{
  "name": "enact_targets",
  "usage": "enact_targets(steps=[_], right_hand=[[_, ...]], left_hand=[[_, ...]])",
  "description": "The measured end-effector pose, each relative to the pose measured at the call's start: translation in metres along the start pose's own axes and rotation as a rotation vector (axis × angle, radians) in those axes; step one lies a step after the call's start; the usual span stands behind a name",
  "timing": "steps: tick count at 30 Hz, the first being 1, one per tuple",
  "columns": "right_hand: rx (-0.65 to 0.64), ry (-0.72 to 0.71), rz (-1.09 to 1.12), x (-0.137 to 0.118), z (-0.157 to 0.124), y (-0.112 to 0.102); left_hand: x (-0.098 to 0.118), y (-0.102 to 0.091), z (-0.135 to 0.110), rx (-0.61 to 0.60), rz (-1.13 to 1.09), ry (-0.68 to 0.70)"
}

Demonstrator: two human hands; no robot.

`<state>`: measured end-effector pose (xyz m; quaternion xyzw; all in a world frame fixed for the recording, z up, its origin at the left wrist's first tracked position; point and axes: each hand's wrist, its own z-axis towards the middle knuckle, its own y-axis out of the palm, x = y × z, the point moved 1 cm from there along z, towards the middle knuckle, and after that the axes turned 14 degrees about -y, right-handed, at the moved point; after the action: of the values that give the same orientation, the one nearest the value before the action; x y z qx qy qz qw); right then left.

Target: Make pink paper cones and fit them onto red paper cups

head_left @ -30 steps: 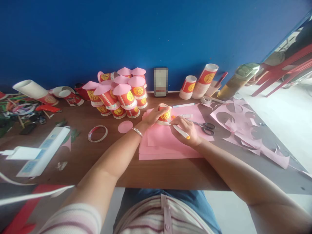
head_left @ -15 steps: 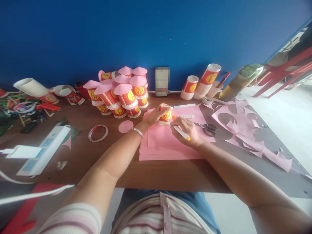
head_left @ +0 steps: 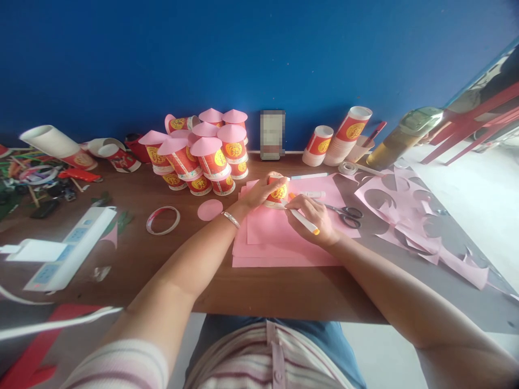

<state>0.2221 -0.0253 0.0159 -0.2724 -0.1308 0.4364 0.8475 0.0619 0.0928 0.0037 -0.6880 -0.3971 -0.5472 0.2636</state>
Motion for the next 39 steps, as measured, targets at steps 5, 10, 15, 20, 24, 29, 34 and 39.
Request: enact_targets(steps=[5,10,15,20,24,29,34,39], right_hand=[[-0.016,0.01,0.001,-0.0004,0.0003,-0.0004],[-0.019,-0.006,-0.019,0.001,-0.002,0.0011],[-0.054,0.037,0.014,0.003,-0.0043,0.0012],[-0.054,0.043,0.014,0.0019,-0.0032,-0.0004],[-0.06,0.063,0.004,0.001,-0.0026,-0.001],[-0.043,0.05,-0.022,0.0002,-0.0032,-0.0009],[-0.043,0.048,-0.044,-0.0007,-0.0038,-0.0005],[-0.054,0.041,-0.064,-0.0018,-0.0032,0.0001]], left_hand=[[0.0004,-0.0006,-0.0005,-0.014,0.018,0.022],[0.0003,-0.0008,-0.0007,-0.005,0.023,0.009],[0.0029,0.0005,-0.0034,-0.035,0.034,0.0],[0.0028,0.0003,-0.0037,-0.017,0.037,0.0],[0.0008,-0.001,-0.002,0.0,0.045,-0.004],[0.0008,-0.0011,-0.0012,-0.005,0.026,-0.015],[0.0019,-0.0002,-0.002,0.0,0.003,-0.026],[0.0017,-0.0001,-0.002,0.006,0.007,-0.008]])
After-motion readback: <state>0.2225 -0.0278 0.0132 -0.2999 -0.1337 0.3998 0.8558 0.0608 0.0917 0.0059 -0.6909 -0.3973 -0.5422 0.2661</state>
